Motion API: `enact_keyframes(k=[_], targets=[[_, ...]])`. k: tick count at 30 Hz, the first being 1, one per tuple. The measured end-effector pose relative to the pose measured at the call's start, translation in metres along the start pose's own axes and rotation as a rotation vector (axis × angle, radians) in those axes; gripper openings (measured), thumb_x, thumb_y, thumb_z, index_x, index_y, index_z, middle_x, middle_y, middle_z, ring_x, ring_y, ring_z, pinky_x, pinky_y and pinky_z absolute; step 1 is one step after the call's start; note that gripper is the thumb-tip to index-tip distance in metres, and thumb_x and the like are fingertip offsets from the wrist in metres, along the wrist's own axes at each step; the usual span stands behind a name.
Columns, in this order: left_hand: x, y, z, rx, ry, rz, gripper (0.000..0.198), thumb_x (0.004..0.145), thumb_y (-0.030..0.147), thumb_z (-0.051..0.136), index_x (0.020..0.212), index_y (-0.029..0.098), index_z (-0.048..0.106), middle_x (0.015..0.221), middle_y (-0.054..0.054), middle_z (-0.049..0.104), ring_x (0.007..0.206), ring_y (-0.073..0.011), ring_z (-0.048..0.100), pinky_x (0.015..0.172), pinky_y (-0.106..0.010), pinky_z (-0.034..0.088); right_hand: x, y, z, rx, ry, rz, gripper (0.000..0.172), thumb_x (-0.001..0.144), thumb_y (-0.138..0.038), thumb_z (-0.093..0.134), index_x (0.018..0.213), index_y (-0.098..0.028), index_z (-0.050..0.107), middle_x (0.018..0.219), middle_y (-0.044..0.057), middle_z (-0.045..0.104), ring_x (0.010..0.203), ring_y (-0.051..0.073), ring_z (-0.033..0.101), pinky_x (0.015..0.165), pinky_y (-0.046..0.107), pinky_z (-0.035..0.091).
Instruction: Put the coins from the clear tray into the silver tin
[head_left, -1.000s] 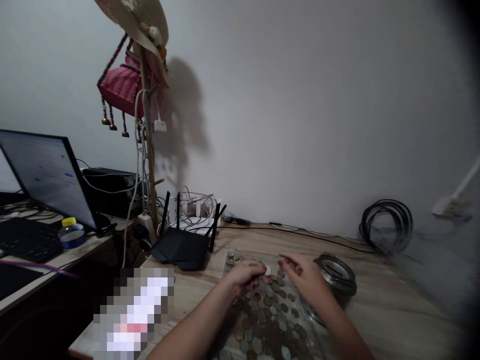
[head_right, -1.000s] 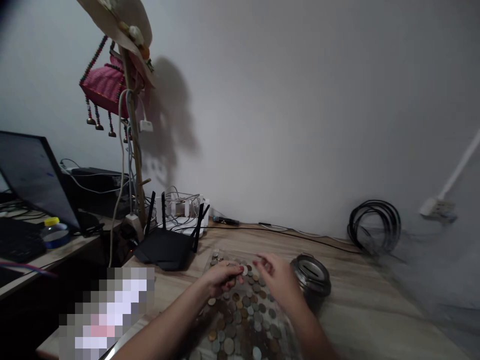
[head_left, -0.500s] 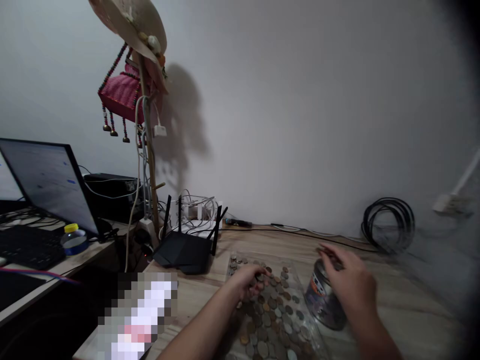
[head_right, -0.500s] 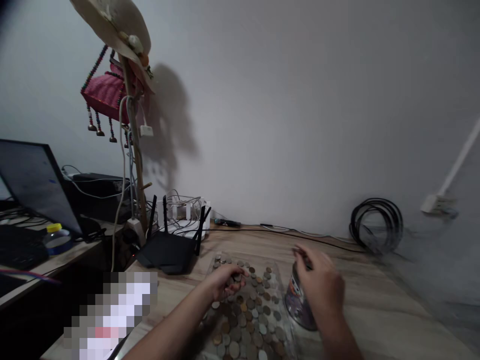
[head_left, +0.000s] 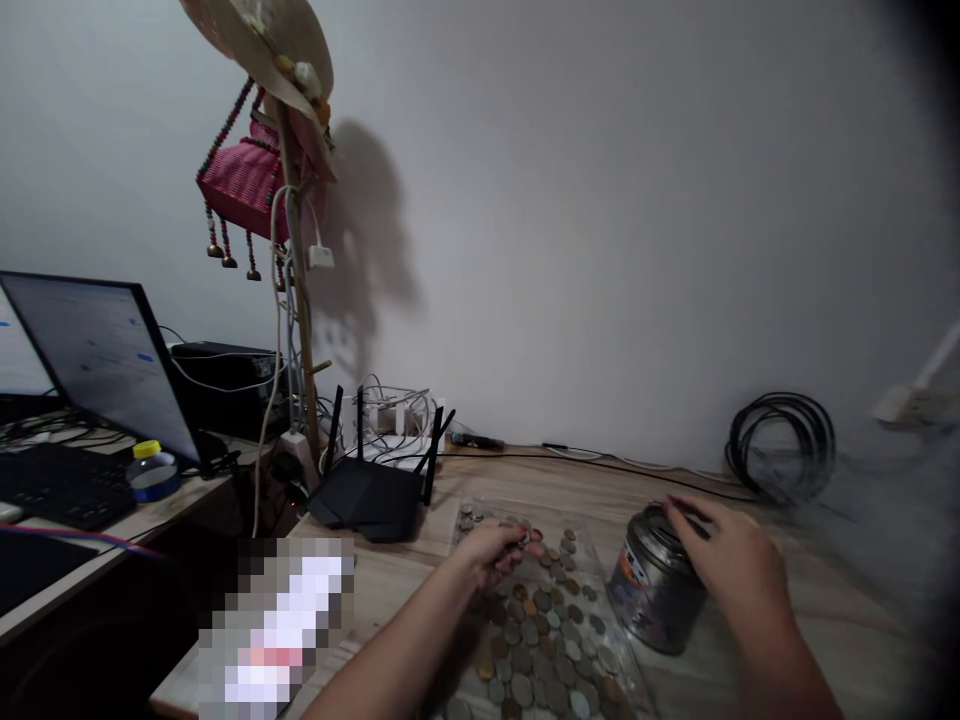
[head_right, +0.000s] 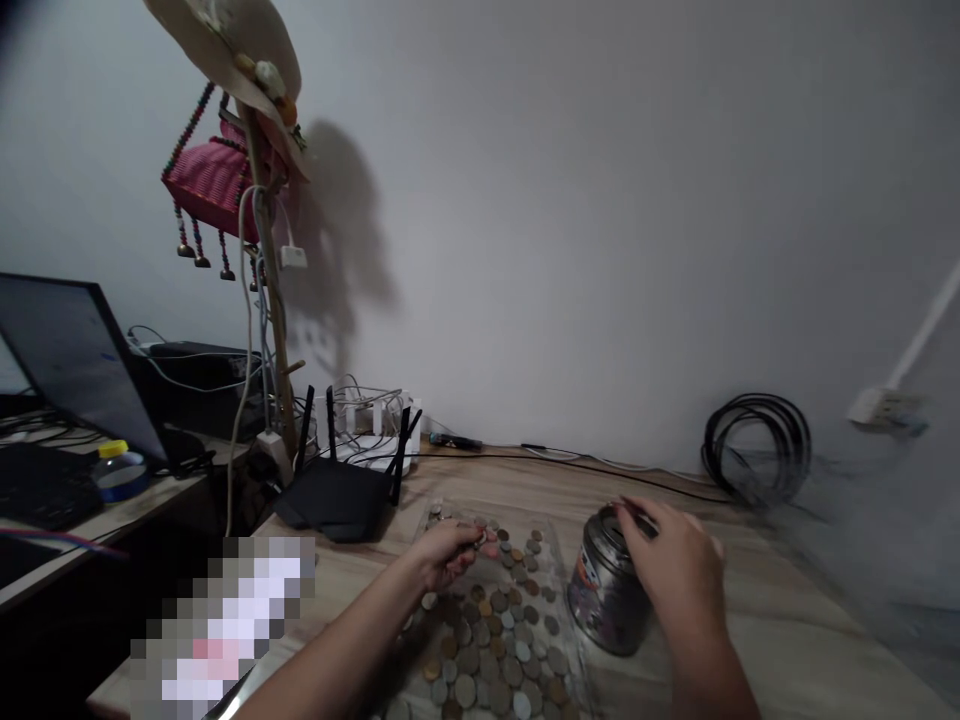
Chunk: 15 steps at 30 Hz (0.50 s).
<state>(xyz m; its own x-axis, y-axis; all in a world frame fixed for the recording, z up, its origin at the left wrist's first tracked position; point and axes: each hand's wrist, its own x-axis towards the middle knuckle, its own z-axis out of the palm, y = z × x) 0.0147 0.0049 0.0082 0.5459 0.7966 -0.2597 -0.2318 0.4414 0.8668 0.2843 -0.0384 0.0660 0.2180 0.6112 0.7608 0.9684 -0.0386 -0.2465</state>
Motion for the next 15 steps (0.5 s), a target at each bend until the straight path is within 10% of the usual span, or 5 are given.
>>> enact_keyframes(k=[3,10,15], targets=[[0.000,0.000,-0.001,0.044,-0.028,0.034,0.023,0.077,0.032,0.050,0.074,0.010,0.058,0.057,0.000,0.057,0.031,0.0008,0.024,0.034,-0.017,0.005,-0.006,-0.029,-0.002,0.217,0.128,-0.096,0.030,0.077,-0.039,0.043,0.086,-0.018,0.062,0.086,0.007,0.064,0.082,0.020,0.055,0.075,0.032,0.040],[-0.002,-0.004,0.001,0.112,-0.072,0.047,0.029,0.075,0.045,0.051,0.074,0.016,0.053,0.044,0.007,0.045,0.029,-0.0006,0.019,0.036,-0.018,0.003,-0.045,-0.102,0.034,0.420,-0.519,-0.294,0.030,0.081,-0.038,0.038,0.086,-0.020,0.062,0.083,0.005,0.061,0.074,0.016,0.054,0.064,0.026,0.039],[-0.001,-0.004,0.002,0.121,-0.035,0.009,0.034,0.075,0.050,0.048,0.072,0.016,0.050,0.043,0.006,0.043,0.029,-0.0007,0.020,0.036,-0.017,0.004,-0.059,-0.116,0.047,0.404,-0.592,-0.264,0.032,0.082,-0.035,0.035,0.074,-0.020,0.063,0.071,0.003,0.058,0.065,0.014,0.051,0.057,0.024,0.034]])
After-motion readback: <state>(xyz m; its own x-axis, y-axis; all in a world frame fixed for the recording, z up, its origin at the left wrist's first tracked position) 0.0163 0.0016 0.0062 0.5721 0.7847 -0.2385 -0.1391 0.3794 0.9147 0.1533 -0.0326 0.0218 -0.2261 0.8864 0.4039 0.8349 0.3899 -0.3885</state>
